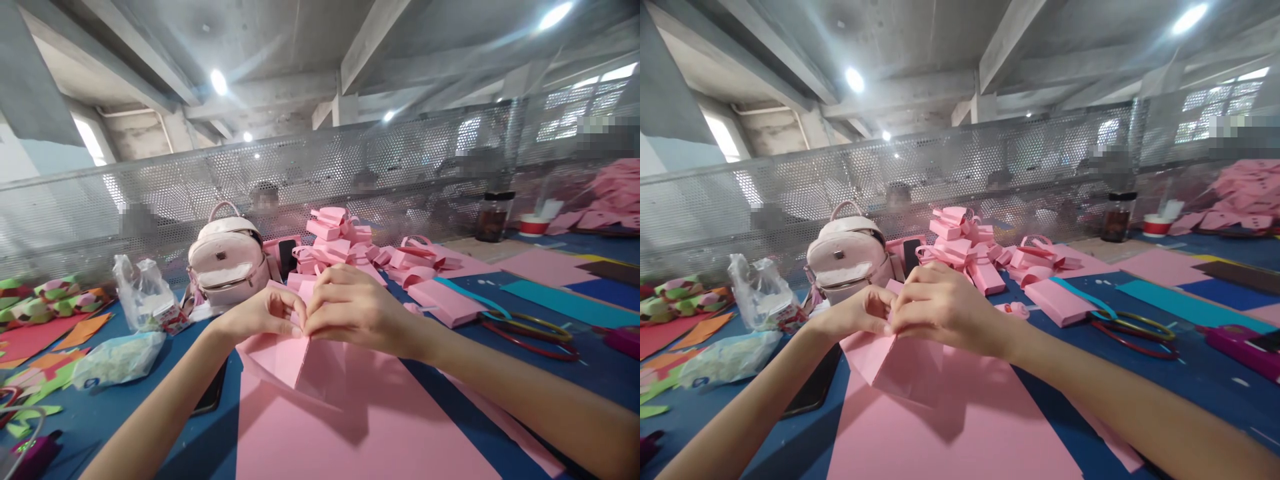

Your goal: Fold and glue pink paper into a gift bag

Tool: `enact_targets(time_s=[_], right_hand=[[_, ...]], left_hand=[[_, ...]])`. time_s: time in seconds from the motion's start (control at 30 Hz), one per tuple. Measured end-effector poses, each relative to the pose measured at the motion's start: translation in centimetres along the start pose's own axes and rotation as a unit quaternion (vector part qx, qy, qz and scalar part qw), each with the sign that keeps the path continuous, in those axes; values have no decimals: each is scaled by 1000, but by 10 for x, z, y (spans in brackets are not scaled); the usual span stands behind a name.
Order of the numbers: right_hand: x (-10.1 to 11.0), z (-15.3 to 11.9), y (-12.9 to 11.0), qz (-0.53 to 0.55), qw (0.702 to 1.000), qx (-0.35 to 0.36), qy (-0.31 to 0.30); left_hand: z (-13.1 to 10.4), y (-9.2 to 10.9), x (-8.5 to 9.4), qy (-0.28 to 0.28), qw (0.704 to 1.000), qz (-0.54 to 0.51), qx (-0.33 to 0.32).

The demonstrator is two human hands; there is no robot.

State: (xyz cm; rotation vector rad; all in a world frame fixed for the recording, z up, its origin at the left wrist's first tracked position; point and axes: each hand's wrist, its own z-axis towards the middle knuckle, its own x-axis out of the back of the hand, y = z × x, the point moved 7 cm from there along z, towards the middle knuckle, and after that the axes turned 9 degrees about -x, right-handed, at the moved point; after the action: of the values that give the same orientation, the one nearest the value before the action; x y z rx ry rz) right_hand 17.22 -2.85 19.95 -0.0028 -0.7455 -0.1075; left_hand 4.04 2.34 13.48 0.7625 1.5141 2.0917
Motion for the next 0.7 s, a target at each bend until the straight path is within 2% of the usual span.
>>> enact_targets(time_s=[0.7], right_hand=[[-4,-1,0,-1,1000,9,-15]], left_hand=[[-1,-4,-1,4,1000,-1,15]])
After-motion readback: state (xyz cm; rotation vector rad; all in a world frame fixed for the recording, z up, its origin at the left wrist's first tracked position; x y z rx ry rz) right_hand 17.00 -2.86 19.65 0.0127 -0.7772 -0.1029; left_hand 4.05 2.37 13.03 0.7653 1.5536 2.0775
